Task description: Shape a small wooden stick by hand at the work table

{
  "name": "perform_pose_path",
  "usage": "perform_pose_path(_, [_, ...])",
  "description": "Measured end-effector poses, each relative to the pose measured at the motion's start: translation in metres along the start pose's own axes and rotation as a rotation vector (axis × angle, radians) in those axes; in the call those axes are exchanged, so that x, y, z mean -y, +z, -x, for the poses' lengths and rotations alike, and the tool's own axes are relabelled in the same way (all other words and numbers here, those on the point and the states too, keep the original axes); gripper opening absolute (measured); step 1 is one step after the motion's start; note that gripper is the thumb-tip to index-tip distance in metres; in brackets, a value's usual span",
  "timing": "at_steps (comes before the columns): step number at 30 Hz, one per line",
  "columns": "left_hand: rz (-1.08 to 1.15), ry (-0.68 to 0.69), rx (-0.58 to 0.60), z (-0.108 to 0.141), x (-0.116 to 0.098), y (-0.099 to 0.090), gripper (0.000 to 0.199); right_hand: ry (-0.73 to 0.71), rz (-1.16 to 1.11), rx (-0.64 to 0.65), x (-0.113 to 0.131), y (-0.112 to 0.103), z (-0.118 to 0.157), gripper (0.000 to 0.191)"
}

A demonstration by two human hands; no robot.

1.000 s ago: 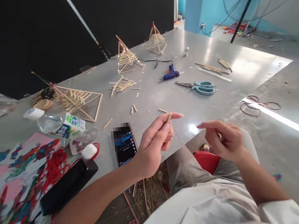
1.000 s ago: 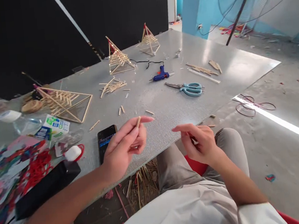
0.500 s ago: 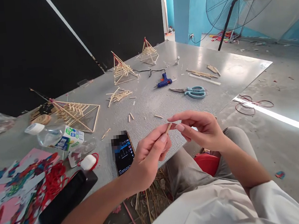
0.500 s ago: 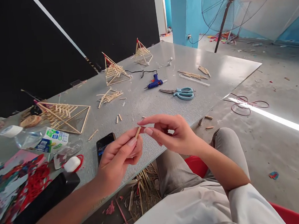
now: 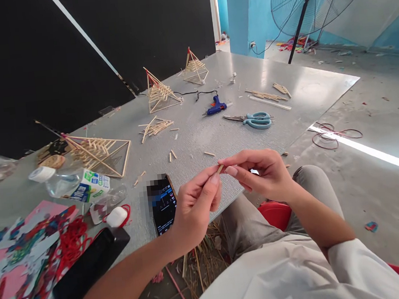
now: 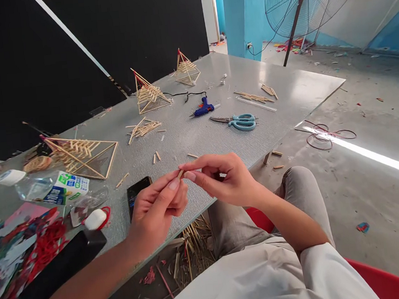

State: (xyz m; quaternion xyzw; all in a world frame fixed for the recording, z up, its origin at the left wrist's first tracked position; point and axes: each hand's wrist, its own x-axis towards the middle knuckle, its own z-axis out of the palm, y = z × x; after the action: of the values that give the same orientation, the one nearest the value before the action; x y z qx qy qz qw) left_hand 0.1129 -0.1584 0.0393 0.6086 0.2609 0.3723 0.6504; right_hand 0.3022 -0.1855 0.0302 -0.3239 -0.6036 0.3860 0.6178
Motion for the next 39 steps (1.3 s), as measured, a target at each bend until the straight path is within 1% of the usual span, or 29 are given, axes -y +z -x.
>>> perform_pose_path(2, [0.016, -0.01, -0.029, 0.0, -0.001, 0.001, 0.032, 0.029, -0.027, 0.005, 0.001, 0.002, 0.0, 0.023])
perform_pose_path(4, [0.062, -0.046, -0.046, 0.0, -0.004, 0.003, 0.033, 0.069, -0.088, -0.019, 0.003, 0.004, 0.0, 0.024])
perform_pose_path(6, [0.138, -0.116, -0.014, 0.0, -0.008, 0.003, 0.036, 0.065, -0.178, -0.113, 0.004, 0.003, 0.002, 0.025])
perform_pose_path(8, [0.216, -0.179, 0.037, 0.0, -0.013, 0.003, 0.037, 0.03, -0.236, -0.25, 0.0, -0.002, 0.012, 0.025])
perform_pose_path(9, [0.244, -0.199, 0.055, 0.001, -0.015, 0.002, 0.038, 0.016, -0.235, -0.32, -0.004, -0.008, 0.022, 0.024])
perform_pose_path(11, [0.271, -0.21, 0.062, 0.001, -0.018, 0.001, 0.04, 0.041, -0.158, -0.398, -0.019, -0.025, 0.048, 0.022])
perform_pose_path(12, [0.274, -0.208, 0.061, 0.001, -0.019, 0.001, 0.04, 0.064, -0.097, -0.438, -0.029, -0.036, 0.063, 0.022])
perform_pose_path(13, [0.275, -0.207, 0.063, 0.002, -0.019, 0.001, 0.041, 0.122, -0.024, -0.467, -0.04, -0.049, 0.079, 0.025])
perform_pose_path(14, [0.273, -0.205, 0.071, 0.002, -0.02, 0.0, 0.041, 0.202, 0.074, -0.464, -0.051, -0.063, 0.093, 0.033])
perform_pose_path(15, [0.267, -0.203, 0.079, 0.002, -0.019, 0.001, 0.041, 0.321, 0.211, -0.418, -0.062, -0.077, 0.105, 0.04])
perform_pose_path(16, [0.258, -0.196, 0.087, 0.002, -0.019, 0.001, 0.041, 0.435, 0.392, -0.338, -0.072, -0.089, 0.115, 0.045])
perform_pose_path(17, [0.245, -0.187, 0.09, 0.002, -0.017, 0.003, 0.041, 0.533, 0.623, -0.25, -0.08, -0.099, 0.122, 0.045])
perform_pose_path(18, [0.225, -0.176, 0.089, 0.003, -0.015, 0.005, 0.041, 0.595, 0.833, -0.188, -0.085, -0.106, 0.126, 0.042])
perform_pose_path(19, [0.197, -0.166, 0.086, 0.003, -0.012, 0.007, 0.041, 0.612, 0.924, -0.178, -0.087, -0.109, 0.128, 0.038])
perform_pose_path(21, [0.127, -0.145, 0.083, 0.005, -0.004, 0.014, 0.042, 0.6, 1.011, -0.15, -0.082, -0.102, 0.127, 0.031])
perform_pose_path(23, [0.05, -0.127, 0.1, 0.009, 0.005, 0.022, 0.047, 0.524, 0.99, -0.106, -0.067, -0.084, 0.124, 0.03])
perform_pose_path(24, [0.011, -0.117, 0.119, 0.011, 0.009, 0.026, 0.049, 0.459, 0.966, -0.095, -0.057, -0.072, 0.122, 0.034])
perform_pose_path(26, [-0.071, -0.109, 0.177, 0.016, 0.018, 0.033, 0.053, 0.217, 0.742, -0.191, -0.036, -0.049, 0.118, 0.037])
perform_pose_path(27, [-0.113, -0.103, 0.212, 0.019, 0.023, 0.035, 0.056, 0.144, 0.64, -0.252, -0.028, -0.04, 0.115, 0.037])
perform_pose_path(28, [-0.153, -0.09, 0.241, 0.02, 0.029, 0.037, 0.059, 0.109, 0.55, -0.258, -0.023, -0.032, 0.111, 0.034])
perform_pose_path(29, [-0.193, -0.07, 0.27, 0.021, 0.036, 0.037, 0.062, 0.099, 0.494, -0.251, -0.02, -0.026, 0.107, 0.027])
perform_pose_path(30, [-0.226, -0.046, 0.274, 0.022, 0.044, 0.037, 0.063, 0.107, 0.468, -0.235, -0.02, -0.023, 0.103, 0.019])
perform_pose_path(32, [-0.273, -0.023, 0.237, 0.022, 0.06, 0.033, 0.061, 0.159, 0.444, -0.199, -0.025, -0.02, 0.095, 0.009])
perform_pose_path(34, [-0.326, 0.027, 0.227, 0.022, 0.075, 0.028, 0.058, 0.222, 0.404, -0.184, -0.035, -0.02, 0.088, 0.012])
perform_pose_path(36, [-0.343, 0.071, 0.229, 0.022, 0.085, 0.021, 0.058, 0.264, 0.376, -0.151, -0.043, -0.021, 0.081, 0.014])
perform_pose_path(39, [-0.318, 0.161, 0.24, 0.022, 0.09, 0.01, 0.059, 0.235, 0.429, -0.082, -0.048, -0.016, 0.072, 0.012])
